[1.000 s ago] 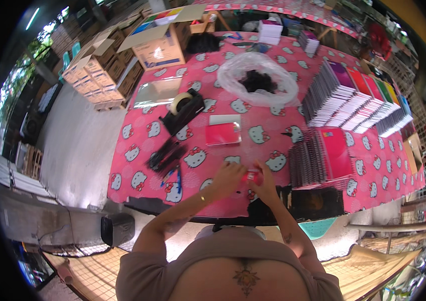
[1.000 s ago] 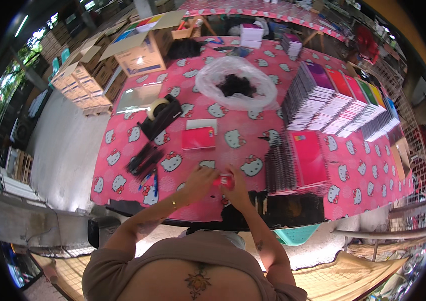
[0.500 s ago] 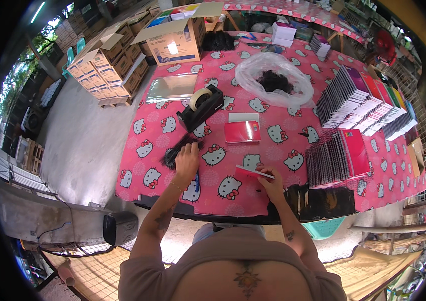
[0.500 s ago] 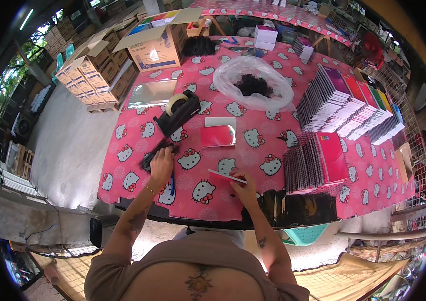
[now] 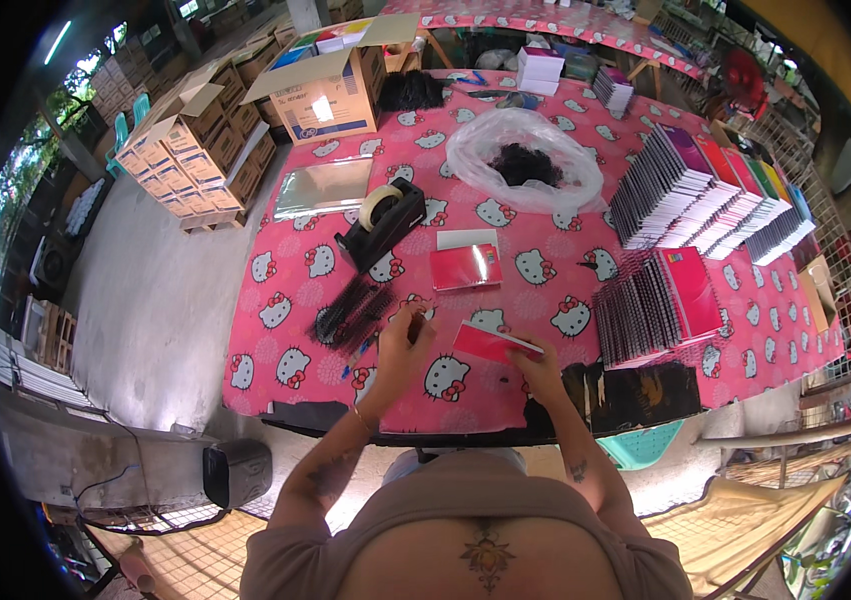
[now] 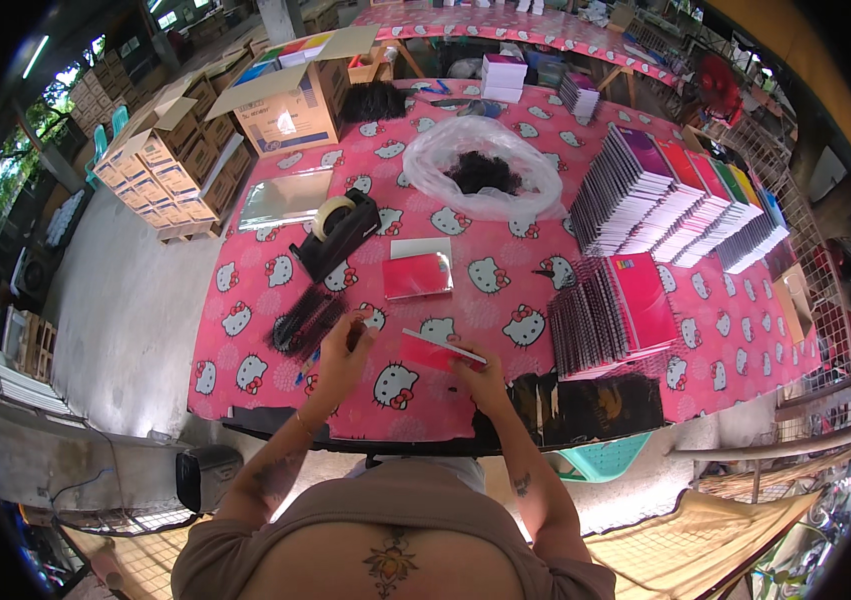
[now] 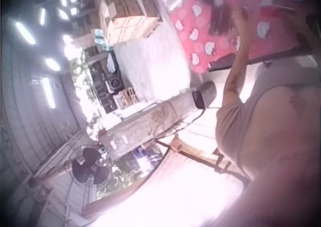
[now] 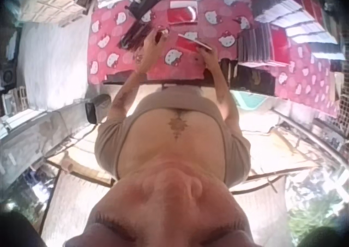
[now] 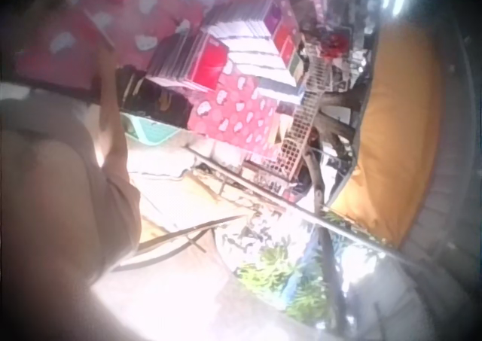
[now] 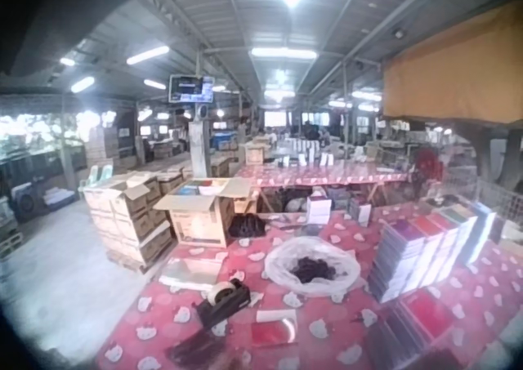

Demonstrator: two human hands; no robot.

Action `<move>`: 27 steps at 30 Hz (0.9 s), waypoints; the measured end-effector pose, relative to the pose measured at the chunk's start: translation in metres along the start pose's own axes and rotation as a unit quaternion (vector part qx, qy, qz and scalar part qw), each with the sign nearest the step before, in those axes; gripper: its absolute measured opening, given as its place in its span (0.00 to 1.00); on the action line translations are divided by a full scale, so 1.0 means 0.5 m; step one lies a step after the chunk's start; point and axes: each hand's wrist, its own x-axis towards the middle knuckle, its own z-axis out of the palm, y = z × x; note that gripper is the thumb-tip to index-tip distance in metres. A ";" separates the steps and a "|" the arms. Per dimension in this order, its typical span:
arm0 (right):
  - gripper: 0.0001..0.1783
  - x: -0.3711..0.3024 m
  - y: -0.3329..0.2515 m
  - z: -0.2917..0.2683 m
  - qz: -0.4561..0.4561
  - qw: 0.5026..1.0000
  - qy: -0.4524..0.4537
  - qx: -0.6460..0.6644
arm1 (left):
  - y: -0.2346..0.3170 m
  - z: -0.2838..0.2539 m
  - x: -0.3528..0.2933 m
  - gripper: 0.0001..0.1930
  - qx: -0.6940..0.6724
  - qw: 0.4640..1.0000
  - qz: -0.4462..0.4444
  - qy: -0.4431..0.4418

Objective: The person takes spiral notebooks from a stack, inserts a white card into the front cover of each notebook, and places them back into a stack on a table.

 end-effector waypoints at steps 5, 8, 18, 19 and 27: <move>0.16 -0.018 -0.051 0.016 -0.042 0.997 0.013 0.059 | 0.122 0.066 -0.062 0.16 -0.124 0.980 -0.135 -0.079; 0.17 -0.019 -0.085 0.008 -0.091 0.996 -0.012 -0.001 | 0.093 0.055 -0.053 0.21 -0.119 0.983 -0.104 -0.093; 0.18 -0.054 -0.165 -0.004 -0.094 0.995 -0.038 -0.023 | 0.164 -0.040 0.033 0.13 0.125 0.967 0.199 -0.095; 0.18 -0.057 -0.166 -0.006 -0.088 0.995 -0.038 -0.028 | 0.164 -0.042 0.035 0.11 0.113 0.969 0.203 -0.085; 0.18 -0.063 -0.183 0.005 -0.115 0.992 -0.034 -0.048 | 0.176 -0.050 0.035 0.07 0.063 0.978 0.174 -0.093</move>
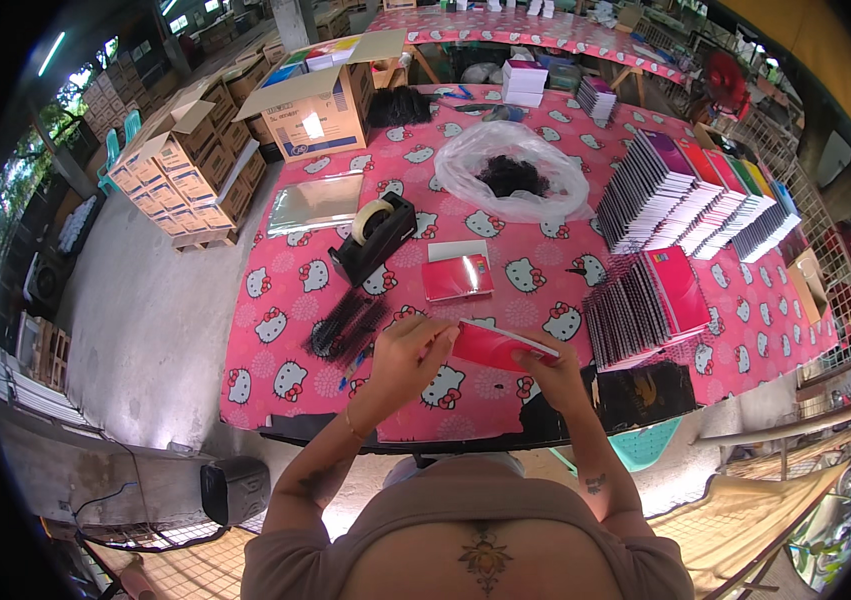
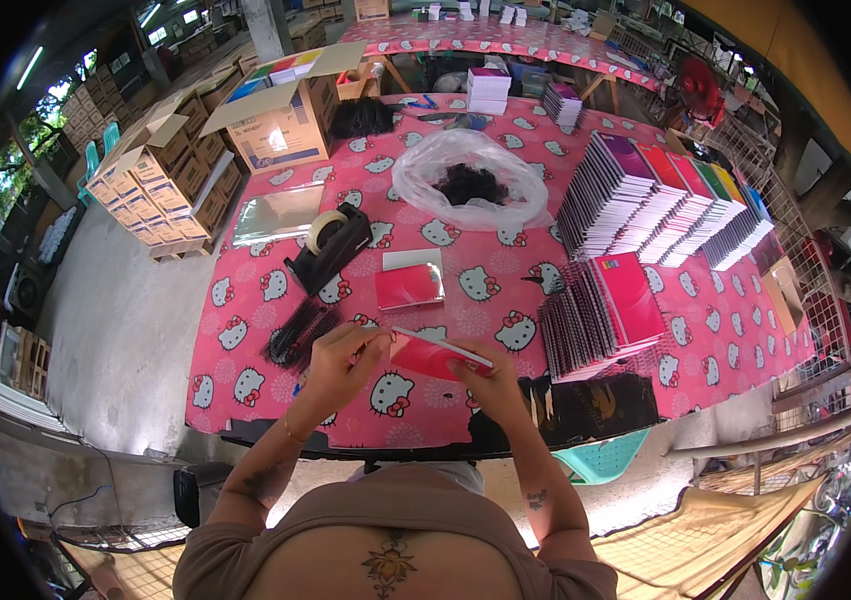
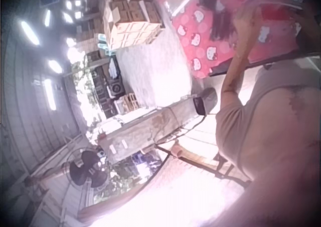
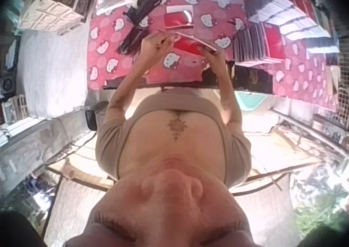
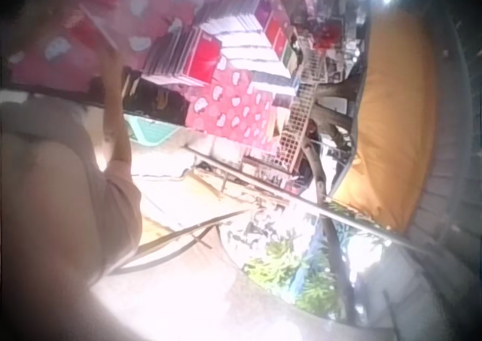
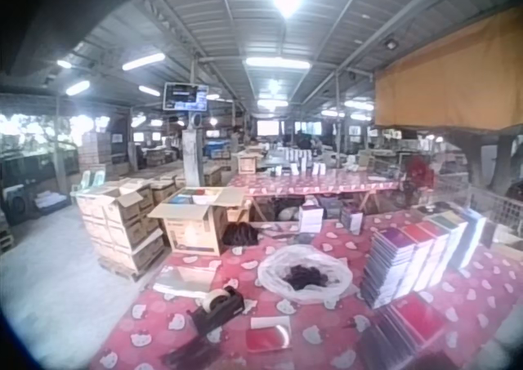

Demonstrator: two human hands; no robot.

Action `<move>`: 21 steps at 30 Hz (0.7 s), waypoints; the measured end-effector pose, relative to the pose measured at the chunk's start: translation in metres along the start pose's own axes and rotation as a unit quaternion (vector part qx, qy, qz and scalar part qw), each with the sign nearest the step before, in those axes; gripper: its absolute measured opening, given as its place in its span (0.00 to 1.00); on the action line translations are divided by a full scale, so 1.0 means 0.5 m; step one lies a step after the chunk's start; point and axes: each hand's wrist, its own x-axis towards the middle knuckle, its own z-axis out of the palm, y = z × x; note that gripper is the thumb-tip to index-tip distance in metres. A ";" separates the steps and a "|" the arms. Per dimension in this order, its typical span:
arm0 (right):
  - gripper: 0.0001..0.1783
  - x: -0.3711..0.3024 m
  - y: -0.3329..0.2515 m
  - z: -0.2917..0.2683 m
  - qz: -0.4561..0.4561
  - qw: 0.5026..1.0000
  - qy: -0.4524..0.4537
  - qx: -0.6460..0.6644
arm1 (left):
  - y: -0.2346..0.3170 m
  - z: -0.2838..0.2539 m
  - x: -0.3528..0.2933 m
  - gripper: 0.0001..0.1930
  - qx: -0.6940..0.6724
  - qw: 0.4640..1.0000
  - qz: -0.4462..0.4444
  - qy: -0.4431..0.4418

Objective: The person takes spiral notebooks from a stack, inserts a white card into the front cover of each notebook, and places them back into a stack on a table.

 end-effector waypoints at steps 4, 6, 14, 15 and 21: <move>0.18 -0.002 -0.014 0.007 -0.001 1.000 -0.005 -0.017 | -0.005 -0.003 0.004 0.07 0.030 0.999 0.020 0.026; 0.19 -0.003 -0.015 0.008 -0.003 1.000 -0.005 -0.018 | -0.011 -0.004 0.006 0.08 0.030 0.998 0.046 0.034; 0.18 -0.009 -0.039 0.005 0.054 0.997 -0.015 -0.049 | -0.024 -0.027 0.017 0.10 -0.035 0.997 0.069 -0.010; 0.18 -0.010 -0.042 0.005 0.053 0.997 -0.014 -0.046 | -0.020 -0.029 0.017 0.09 -0.036 0.997 0.069 -0.014; 0.18 -0.006 -0.049 0.018 0.025 0.999 0.007 -0.039 | -0.006 -0.029 0.014 0.08 -0.068 0.997 0.033 -0.016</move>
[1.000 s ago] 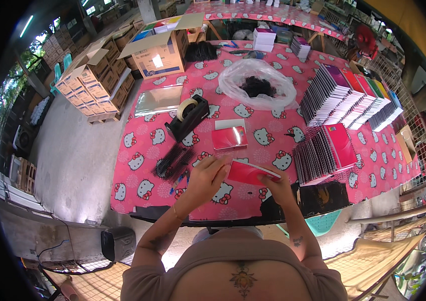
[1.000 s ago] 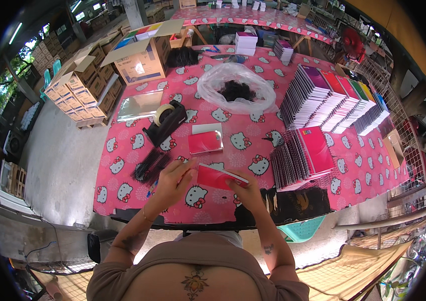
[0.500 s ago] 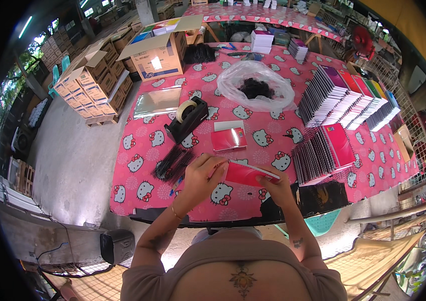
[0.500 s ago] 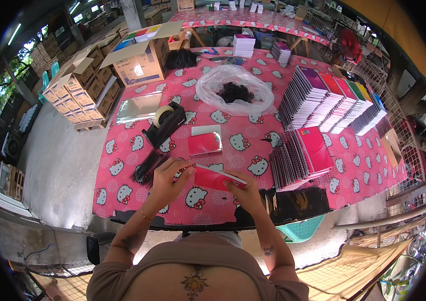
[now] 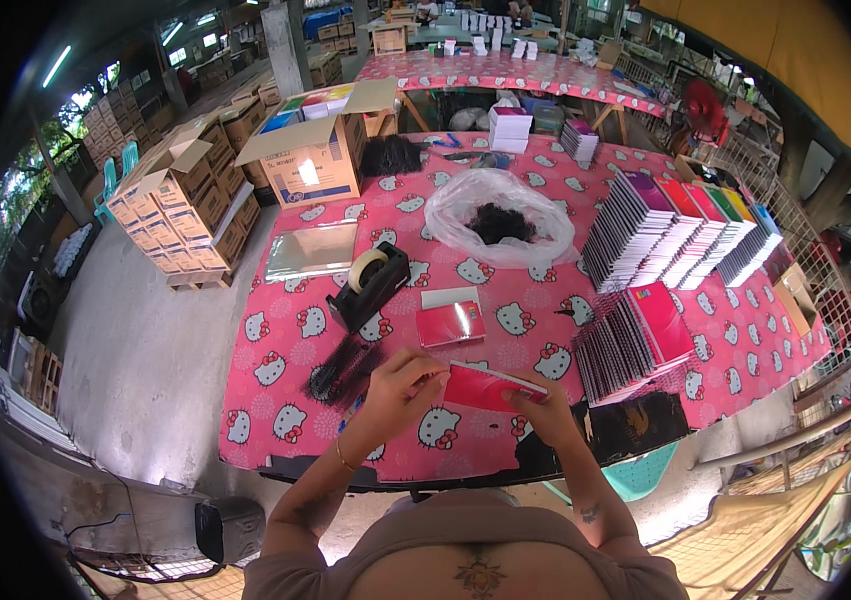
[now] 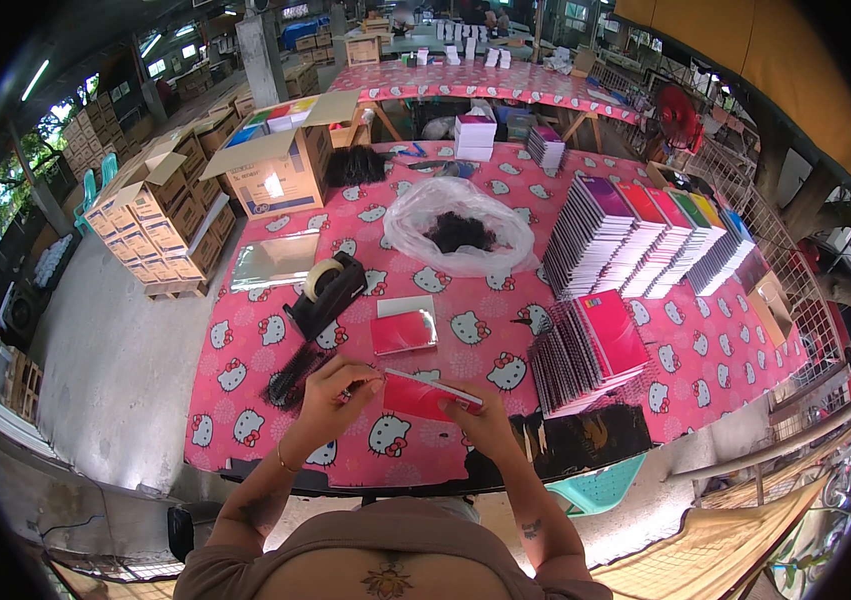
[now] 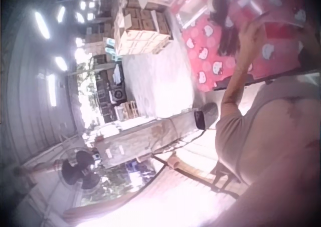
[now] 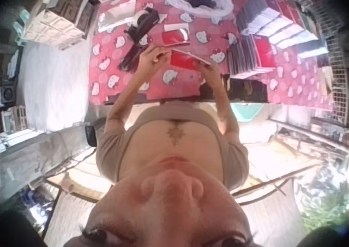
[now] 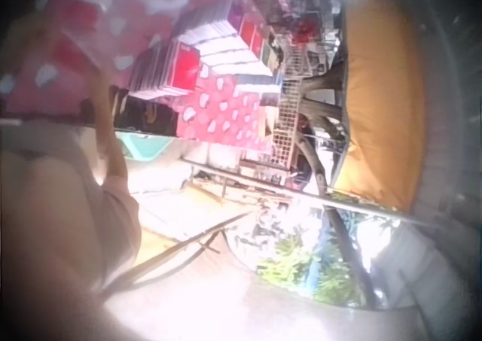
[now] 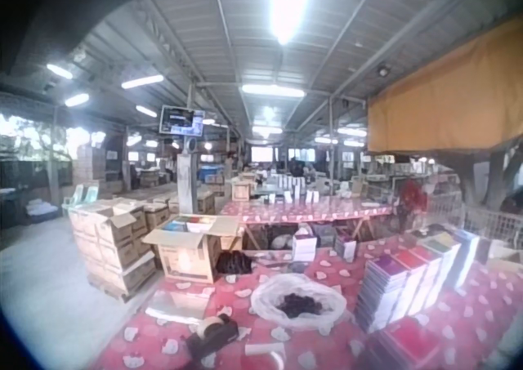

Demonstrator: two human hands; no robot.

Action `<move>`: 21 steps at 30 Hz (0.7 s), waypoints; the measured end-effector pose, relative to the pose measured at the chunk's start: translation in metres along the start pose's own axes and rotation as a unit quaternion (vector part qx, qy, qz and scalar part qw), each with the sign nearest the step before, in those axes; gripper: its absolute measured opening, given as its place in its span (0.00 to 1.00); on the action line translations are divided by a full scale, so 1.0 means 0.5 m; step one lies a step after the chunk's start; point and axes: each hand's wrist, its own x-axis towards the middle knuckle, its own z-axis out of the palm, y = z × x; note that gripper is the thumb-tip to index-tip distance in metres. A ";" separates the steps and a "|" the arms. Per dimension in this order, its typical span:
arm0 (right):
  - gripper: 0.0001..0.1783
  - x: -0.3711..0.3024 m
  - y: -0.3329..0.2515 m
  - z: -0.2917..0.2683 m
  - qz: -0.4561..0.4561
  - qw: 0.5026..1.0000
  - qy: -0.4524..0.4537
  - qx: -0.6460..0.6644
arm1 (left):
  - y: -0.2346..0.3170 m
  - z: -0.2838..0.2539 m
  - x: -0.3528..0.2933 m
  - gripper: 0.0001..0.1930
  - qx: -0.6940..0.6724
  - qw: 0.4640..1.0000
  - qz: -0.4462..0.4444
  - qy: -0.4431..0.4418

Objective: The person takes spiral notebooks from a stack, inserts a white card into the front cover of each notebook, and places them back into a stack on a table.

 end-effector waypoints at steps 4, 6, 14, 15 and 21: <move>0.18 0.001 -0.015 0.009 0.006 1.000 -0.002 0.004 | 0.002 0.007 0.007 0.09 0.076 0.995 0.050 0.047; 0.18 0.002 -0.012 0.008 0.021 1.000 -0.006 0.008 | -0.015 0.007 0.001 0.09 0.093 0.993 0.051 0.055; 0.20 0.009 -0.005 0.011 -0.007 0.999 -0.010 -0.031 | -0.019 -0.005 0.006 0.08 0.021 0.999 -0.034 -0.002; 0.20 0.010 0.000 0.014 -0.036 0.999 -0.009 -0.036 | -0.016 -0.009 0.005 0.08 0.017 0.999 -0.040 -0.008; 0.20 -0.002 -0.002 0.007 0.057 0.997 -0.035 -0.049 | -0.028 -0.010 -0.003 0.09 0.085 0.996 -0.012 -0.030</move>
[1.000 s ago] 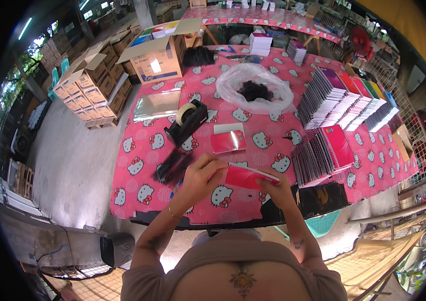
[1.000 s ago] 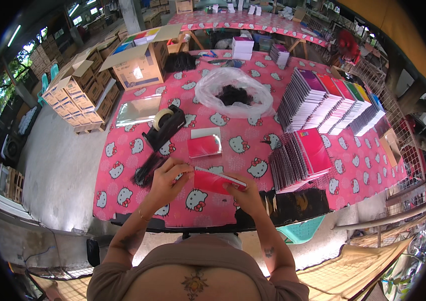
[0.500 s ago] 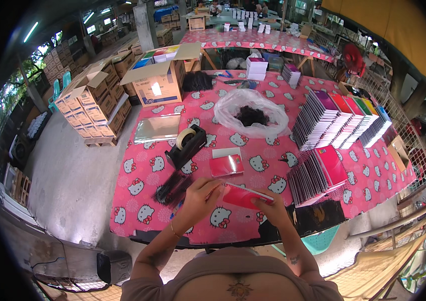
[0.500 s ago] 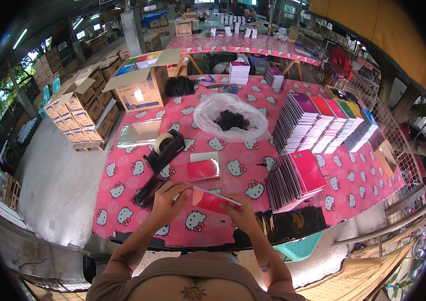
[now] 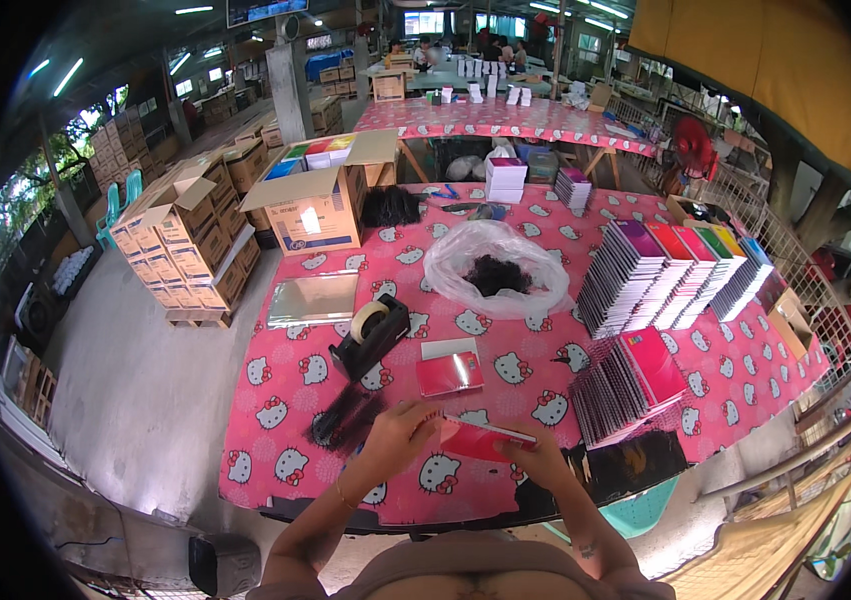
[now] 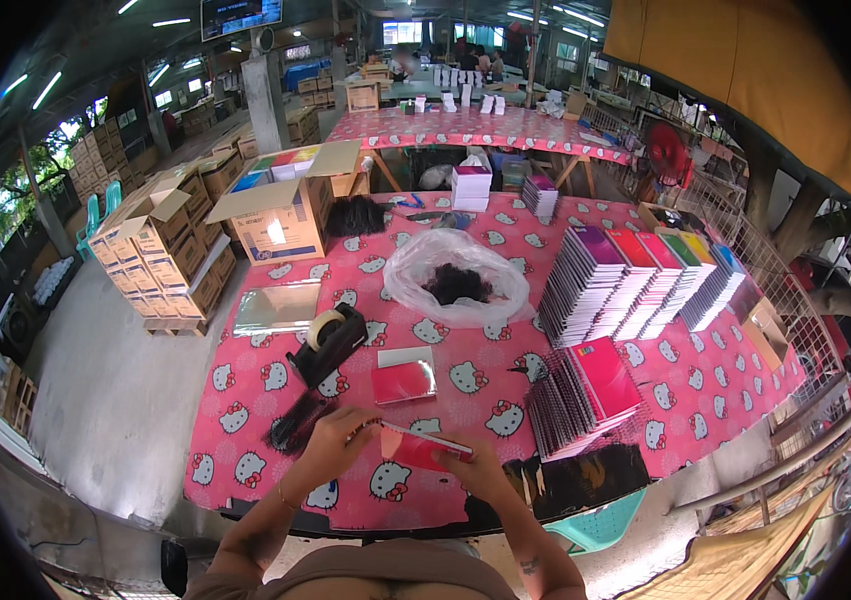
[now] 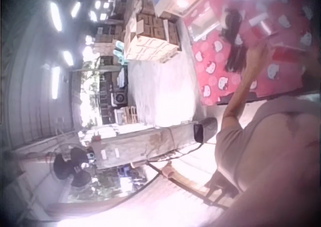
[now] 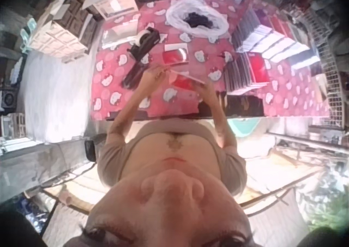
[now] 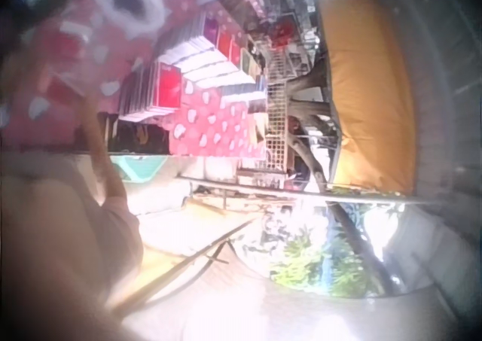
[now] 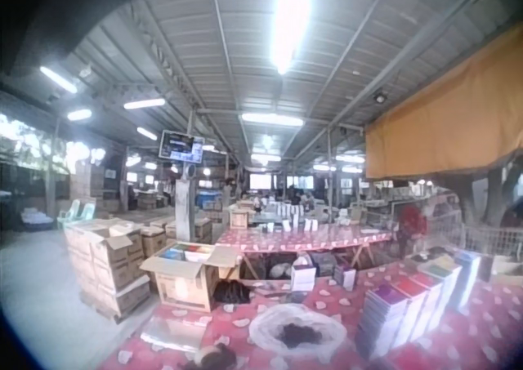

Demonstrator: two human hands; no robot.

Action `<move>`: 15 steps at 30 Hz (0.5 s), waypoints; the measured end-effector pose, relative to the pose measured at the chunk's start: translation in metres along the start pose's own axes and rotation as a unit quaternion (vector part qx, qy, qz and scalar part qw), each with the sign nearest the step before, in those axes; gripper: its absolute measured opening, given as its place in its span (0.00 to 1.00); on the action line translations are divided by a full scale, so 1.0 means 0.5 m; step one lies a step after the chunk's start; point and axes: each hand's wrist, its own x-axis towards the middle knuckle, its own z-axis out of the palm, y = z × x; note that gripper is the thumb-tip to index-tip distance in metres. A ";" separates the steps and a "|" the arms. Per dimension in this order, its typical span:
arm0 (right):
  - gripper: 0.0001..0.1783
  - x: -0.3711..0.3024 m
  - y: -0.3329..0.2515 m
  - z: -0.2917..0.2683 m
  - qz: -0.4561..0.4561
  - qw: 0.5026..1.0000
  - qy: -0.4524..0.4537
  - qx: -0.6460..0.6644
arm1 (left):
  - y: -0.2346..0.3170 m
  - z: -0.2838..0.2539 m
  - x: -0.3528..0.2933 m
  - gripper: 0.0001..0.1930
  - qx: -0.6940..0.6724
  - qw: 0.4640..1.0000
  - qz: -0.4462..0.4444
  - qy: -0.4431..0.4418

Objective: The person takes spiral notebooks from a stack, inserts a white card into the front cover of each notebook, and places them back into a stack on a table.

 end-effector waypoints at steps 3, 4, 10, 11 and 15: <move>0.20 0.001 -0.009 -0.020 0.047 0.998 -0.032 0.000 | 0.001 -0.010 0.012 0.10 0.001 0.997 -0.017 -0.069; 0.20 0.001 -0.001 -0.027 0.031 0.999 -0.042 0.004 | 0.007 -0.013 0.018 0.10 -0.012 0.996 -0.002 -0.087; 0.19 -0.008 0.006 -0.057 -0.067 0.995 -0.073 -0.002 | 0.011 -0.001 0.016 0.12 0.048 0.984 0.051 -0.162; 0.19 -0.012 0.001 -0.066 -0.074 0.995 -0.071 -0.008 | 0.029 0.010 0.014 0.11 0.033 0.989 0.050 -0.136; 0.18 -0.029 -0.031 -0.099 -0.069 0.992 -0.093 -0.044 | 0.055 0.025 0.028 0.10 0.043 0.988 0.090 -0.116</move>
